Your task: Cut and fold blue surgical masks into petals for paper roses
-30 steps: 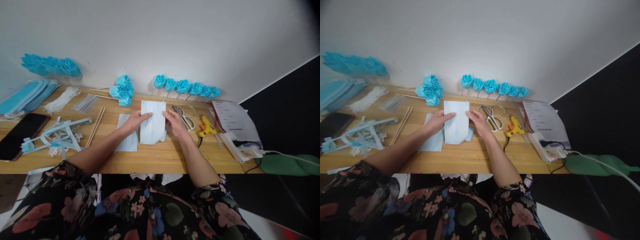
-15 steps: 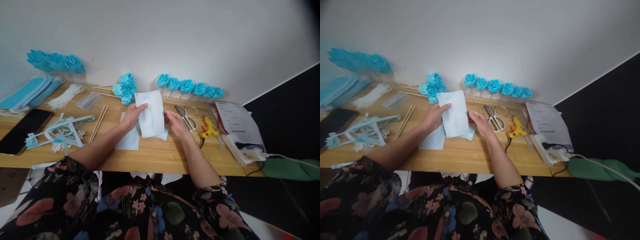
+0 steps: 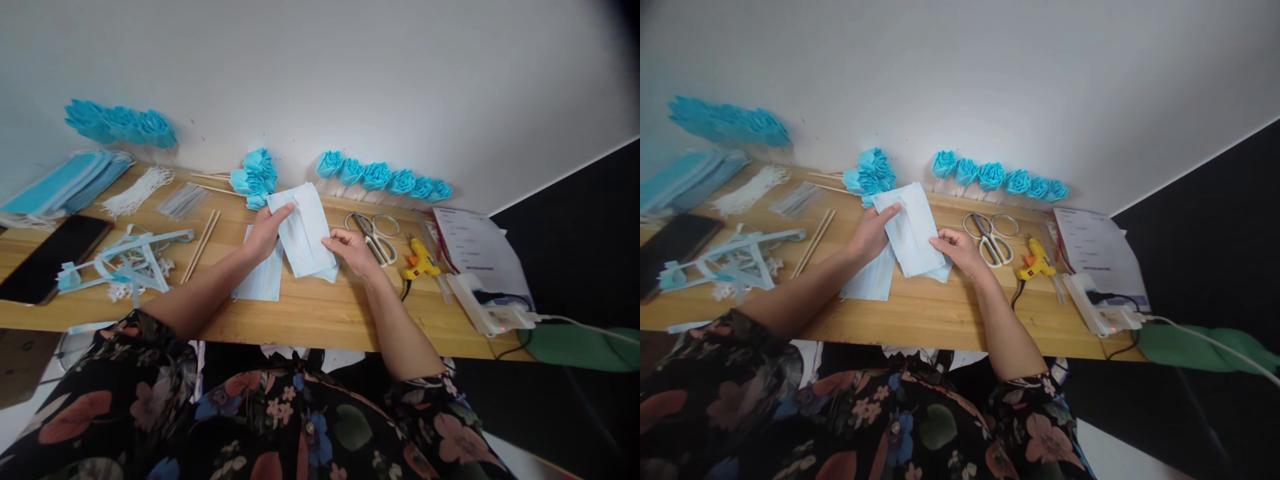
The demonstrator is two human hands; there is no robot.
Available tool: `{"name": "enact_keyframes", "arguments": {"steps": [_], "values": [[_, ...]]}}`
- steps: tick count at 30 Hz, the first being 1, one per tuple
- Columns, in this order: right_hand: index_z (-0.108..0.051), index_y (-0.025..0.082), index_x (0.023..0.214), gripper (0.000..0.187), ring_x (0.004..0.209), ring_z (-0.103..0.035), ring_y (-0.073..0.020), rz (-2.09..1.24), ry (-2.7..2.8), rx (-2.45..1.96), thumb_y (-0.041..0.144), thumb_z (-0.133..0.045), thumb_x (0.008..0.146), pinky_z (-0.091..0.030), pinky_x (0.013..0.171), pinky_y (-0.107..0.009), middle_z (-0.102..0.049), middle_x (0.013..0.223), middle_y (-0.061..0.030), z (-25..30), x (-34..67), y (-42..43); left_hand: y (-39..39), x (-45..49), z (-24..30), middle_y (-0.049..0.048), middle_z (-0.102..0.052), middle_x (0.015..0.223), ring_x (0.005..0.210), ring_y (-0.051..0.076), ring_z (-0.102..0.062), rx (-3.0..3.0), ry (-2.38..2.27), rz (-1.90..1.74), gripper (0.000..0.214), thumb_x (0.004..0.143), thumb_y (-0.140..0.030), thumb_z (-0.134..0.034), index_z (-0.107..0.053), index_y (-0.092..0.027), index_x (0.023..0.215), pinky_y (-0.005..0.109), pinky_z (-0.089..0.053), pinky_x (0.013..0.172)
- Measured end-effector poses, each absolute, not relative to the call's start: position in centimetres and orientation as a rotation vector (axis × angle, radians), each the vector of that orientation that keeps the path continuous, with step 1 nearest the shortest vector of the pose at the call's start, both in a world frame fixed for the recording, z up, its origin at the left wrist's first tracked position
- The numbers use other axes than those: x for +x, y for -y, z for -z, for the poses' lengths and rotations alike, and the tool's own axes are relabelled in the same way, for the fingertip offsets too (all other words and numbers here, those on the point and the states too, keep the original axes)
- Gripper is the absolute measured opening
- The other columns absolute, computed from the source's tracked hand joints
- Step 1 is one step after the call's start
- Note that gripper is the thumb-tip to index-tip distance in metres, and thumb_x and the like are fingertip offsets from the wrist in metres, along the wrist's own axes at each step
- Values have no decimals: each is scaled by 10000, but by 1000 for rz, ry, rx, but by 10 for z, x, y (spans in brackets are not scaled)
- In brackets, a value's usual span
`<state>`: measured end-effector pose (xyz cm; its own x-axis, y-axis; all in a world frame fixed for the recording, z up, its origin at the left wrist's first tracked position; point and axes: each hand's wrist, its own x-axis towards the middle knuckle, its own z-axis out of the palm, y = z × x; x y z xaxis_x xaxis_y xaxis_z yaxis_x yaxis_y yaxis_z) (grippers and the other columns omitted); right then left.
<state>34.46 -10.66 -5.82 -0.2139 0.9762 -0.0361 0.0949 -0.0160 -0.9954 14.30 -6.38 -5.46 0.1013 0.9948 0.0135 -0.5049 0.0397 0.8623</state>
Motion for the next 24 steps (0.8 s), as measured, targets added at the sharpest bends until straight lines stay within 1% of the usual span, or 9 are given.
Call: {"name": "enact_keyframes", "arguments": {"steps": [5,7,10,13,18,21,24], "values": [[-679,179,731,372,593,-412,-96,-1333,1464,-1196,537,-780,750,-285,567,-238,-531,636,42,60,349,105,58,140,54,70,-752,908,1040,306,-698,746,-743,-1343,391,655,-408,-863,-669,-156,883,419,-537,954],[-674,180,729,366,596,-411,-95,-1324,1464,-1187,531,-776,760,-280,566,-237,-529,639,41,60,349,105,55,138,54,69,-744,897,1041,300,-695,705,-720,-1336,374,659,-390,-862,-655,-159,868,418,-530,968],[-671,183,736,377,604,-421,-99,-1326,1435,-1191,547,-764,766,-282,567,-237,-547,654,35,59,348,105,53,137,55,74,-743,941,1062,290,-686,678,-705,-1322,366,677,-378,-850,-652,-161,896,414,-516,995],[-686,185,786,387,598,-425,-98,-1367,1435,-1203,562,-770,752,-285,569,-238,-558,661,37,59,347,105,53,137,56,87,-749,981,1086,298,-681,684,-728,-1324,388,692,-399,-838,-653,-158,933,419,-510,1011],[-645,178,715,401,557,-368,-85,-1330,1470,-1227,552,-789,735,-238,545,-241,-482,589,59,62,348,103,58,142,56,119,-752,1066,1138,313,-669,740,-686,-1244,456,755,-483,-777,-667,-147,1043,440,-494,1041],[-641,177,719,391,560,-385,-81,-1347,1451,-1206,539,-787,748,-251,546,-235,-498,607,57,61,348,103,64,143,55,121,-758,1065,1115,324,-680,773,-685,-1178,456,733,-439,-798,-678,-138,1054,458,-502,1027],[-640,184,727,389,570,-433,-84,-1407,1411,-1183,547,-775,763,-305,551,-231,-538,636,47,59,347,105,68,142,55,132,-766,1032,1063,345,-698,847,-726,-1106,448,692,-371,-829,-689,-124,1038,484,-522,984]]}}
